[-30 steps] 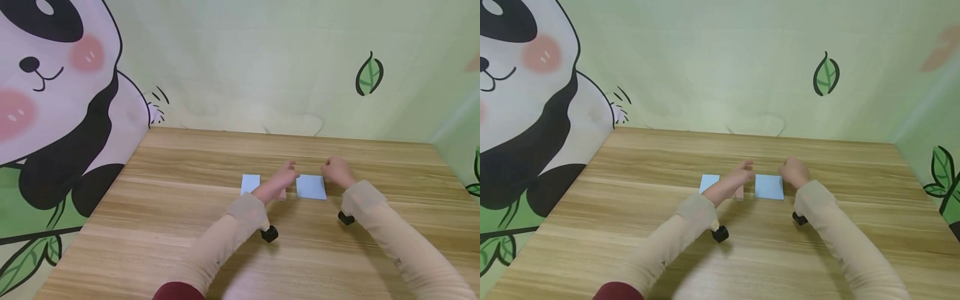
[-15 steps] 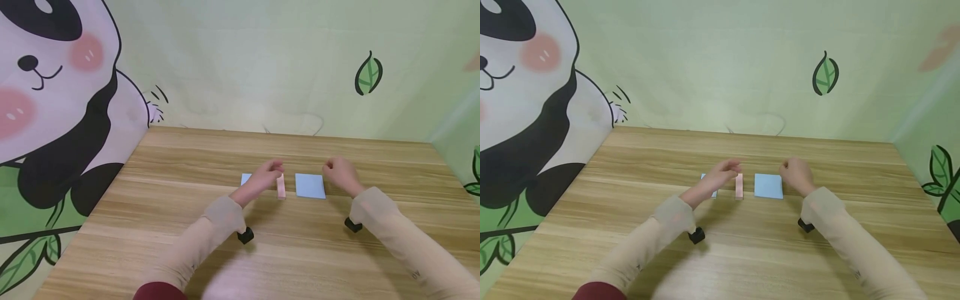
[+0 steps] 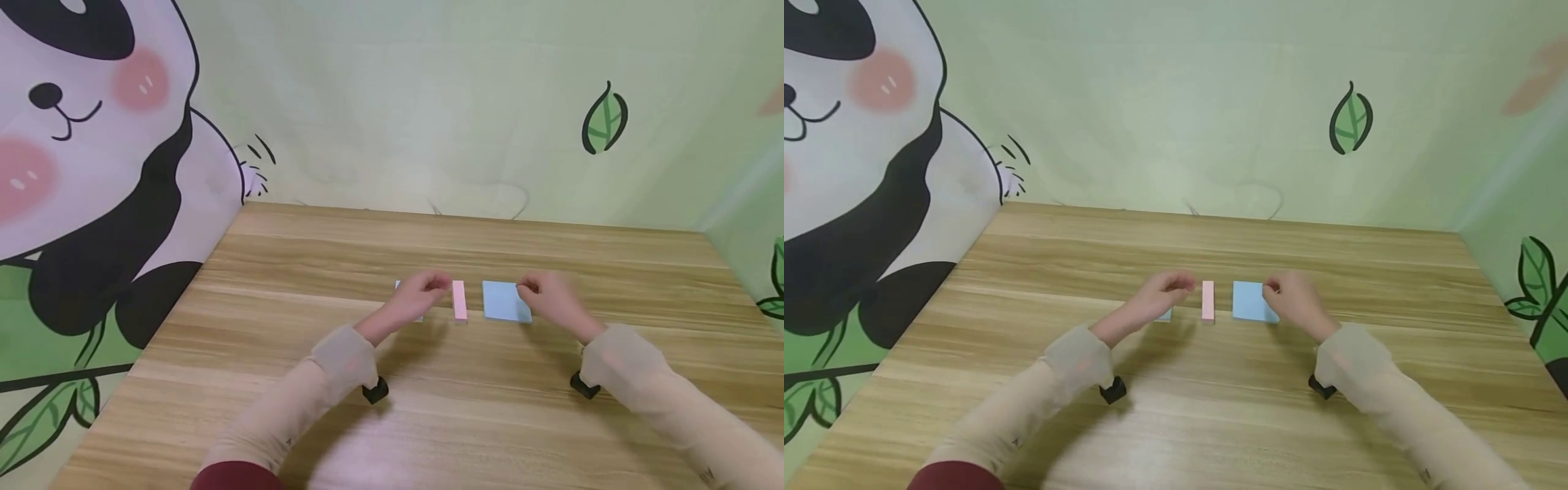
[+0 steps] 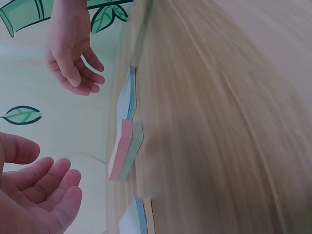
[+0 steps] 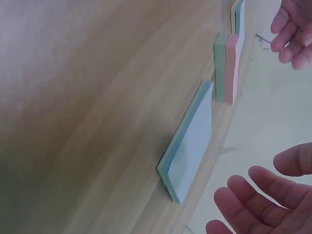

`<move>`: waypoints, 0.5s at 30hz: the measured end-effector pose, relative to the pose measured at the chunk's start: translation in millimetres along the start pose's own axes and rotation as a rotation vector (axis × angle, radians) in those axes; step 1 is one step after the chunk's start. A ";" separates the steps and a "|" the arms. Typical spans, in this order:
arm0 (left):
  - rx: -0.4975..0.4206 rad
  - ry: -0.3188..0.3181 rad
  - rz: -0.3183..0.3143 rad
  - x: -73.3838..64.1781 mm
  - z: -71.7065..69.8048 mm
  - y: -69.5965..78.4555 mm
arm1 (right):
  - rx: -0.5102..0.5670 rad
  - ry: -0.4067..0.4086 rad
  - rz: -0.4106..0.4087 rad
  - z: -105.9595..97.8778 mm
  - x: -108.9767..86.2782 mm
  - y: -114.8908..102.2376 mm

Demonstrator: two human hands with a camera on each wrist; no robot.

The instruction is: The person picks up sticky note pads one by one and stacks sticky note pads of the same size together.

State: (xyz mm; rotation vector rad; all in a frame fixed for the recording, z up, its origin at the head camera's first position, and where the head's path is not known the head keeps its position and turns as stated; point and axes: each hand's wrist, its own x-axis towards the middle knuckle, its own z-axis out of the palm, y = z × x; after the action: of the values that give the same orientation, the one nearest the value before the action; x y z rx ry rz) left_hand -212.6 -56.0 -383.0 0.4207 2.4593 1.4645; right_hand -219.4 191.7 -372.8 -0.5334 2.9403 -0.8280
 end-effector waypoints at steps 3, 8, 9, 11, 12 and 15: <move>0.039 -0.004 0.016 -2.4 -0.2 -0.4 | 0.019 -0.013 -0.022 3.3 -3.5 -5.0; 0.106 -0.023 0.009 -7.9 0.7 -0.2 | 0.013 -0.064 -0.022 5.7 -9.2 -12.2; 0.117 -0.031 0.006 -9.2 1.0 -0.2 | 0.016 -0.073 -0.029 6.5 -9.9 -12.6; 0.142 -0.049 -0.001 -11.7 2.0 -1.0 | 0.031 -0.090 -0.056 8.6 -11.6 -13.2; 0.154 -0.058 0.000 -13.2 2.5 -1.4 | 0.036 -0.098 -0.072 10.1 -12.2 -13.1; 0.186 -0.086 0.004 -16.5 4.1 -2.7 | 0.048 -0.105 -0.127 15.6 -13.3 -11.2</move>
State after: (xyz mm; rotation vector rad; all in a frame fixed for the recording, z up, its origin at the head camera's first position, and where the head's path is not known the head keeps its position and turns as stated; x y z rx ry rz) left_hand -196.1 -59.9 -386.2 0.5133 2.5350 1.1969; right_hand -201.2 179.4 -381.0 -0.7425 2.8080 -0.8522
